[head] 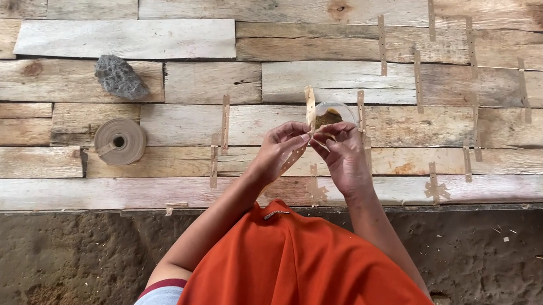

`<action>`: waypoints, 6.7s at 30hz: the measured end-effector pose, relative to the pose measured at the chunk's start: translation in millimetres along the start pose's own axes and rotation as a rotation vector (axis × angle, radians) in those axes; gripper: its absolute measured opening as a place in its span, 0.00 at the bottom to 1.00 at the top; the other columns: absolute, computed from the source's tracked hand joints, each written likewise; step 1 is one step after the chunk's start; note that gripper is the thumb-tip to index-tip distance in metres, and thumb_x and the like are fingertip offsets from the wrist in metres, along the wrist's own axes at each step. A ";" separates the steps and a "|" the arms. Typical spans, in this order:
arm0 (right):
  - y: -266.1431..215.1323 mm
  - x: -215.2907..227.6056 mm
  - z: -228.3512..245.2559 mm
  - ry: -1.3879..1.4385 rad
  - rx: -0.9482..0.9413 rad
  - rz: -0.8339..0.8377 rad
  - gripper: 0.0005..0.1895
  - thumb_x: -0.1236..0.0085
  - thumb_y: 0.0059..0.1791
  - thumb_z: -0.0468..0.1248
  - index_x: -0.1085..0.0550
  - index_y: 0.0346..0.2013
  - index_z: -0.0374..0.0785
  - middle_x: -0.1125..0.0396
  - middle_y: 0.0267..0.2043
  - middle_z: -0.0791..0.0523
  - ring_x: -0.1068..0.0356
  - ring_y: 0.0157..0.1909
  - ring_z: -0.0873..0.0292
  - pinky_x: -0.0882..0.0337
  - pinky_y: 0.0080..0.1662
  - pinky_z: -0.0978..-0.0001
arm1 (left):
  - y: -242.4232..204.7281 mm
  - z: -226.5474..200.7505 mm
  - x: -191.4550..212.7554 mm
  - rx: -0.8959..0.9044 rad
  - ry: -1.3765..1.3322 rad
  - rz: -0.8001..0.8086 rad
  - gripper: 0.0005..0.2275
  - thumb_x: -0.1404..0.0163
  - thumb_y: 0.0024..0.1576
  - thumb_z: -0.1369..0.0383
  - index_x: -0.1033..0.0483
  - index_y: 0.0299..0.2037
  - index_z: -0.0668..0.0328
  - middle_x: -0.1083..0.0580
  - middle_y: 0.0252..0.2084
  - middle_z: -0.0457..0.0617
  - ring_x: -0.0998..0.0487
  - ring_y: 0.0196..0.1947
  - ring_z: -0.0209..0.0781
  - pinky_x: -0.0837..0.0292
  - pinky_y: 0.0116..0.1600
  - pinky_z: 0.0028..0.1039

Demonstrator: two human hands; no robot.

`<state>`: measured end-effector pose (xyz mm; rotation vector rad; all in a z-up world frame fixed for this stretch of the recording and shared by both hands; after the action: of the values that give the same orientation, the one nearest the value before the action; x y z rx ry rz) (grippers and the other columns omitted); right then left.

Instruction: The person repeatedly dips a thin wooden strip into a container of brown paste, then presses the strip onto a wooden plank surface. The person smooths the strip with their fingers and repeats the process with additional strips.

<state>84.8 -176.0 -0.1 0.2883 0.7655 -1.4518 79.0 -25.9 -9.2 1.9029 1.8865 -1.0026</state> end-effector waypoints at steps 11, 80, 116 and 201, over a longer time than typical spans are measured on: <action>10.8 19.0 25.8 -0.119 0.078 -0.114 0.22 0.43 0.47 0.21 0.38 0.50 0.41 0.33 0.49 0.52 0.26 0.45 0.56 0.19 0.50 0.66 | 29.5 -4.5 -26.7 -0.020 0.556 0.105 0.09 0.39 0.51 0.68 0.17 0.42 0.58 0.24 0.34 0.48 0.25 0.37 0.34 0.23 0.42 0.24; 28.7 33.3 74.3 -0.692 0.710 -0.007 0.17 0.49 0.52 0.24 0.42 0.50 0.38 0.45 0.54 0.50 0.34 0.43 0.62 0.27 0.44 0.69 | 71.5 7.7 -61.9 -0.184 0.759 0.237 0.09 0.37 0.55 0.63 0.15 0.42 0.51 0.31 0.63 0.56 0.27 0.61 0.62 0.30 0.63 0.47; 41.8 42.9 85.0 -0.490 0.338 -0.173 0.23 0.42 0.45 0.29 0.42 0.50 0.42 0.41 0.54 0.51 0.39 0.60 0.53 0.43 0.57 0.48 | 86.5 -9.2 -79.9 -0.555 0.857 0.154 0.05 0.41 0.58 0.68 0.22 0.38 0.60 0.26 0.45 0.57 0.23 0.51 0.59 0.29 0.57 0.46; 25.9 31.3 95.6 -1.301 0.699 -0.394 0.43 0.54 0.45 0.25 0.46 0.75 0.45 0.59 0.76 0.47 0.57 0.77 0.41 0.54 0.72 0.35 | -5.3 -91.7 10.0 -0.235 0.090 -0.006 0.09 0.49 0.62 0.70 0.21 0.41 0.72 0.27 0.19 0.63 0.38 0.08 0.33 0.41 0.17 0.18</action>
<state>135.4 -255.2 43.9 -0.3224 -0.7917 -1.8341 98.1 40.7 51.8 1.8328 1.9629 -0.6725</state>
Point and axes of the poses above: each hand's wrist, its own y-axis towards the middle knuckle, its own x-axis out of the back of the hand, z = x × y, the point moved 7 cm from there along y, towards the middle knuckle
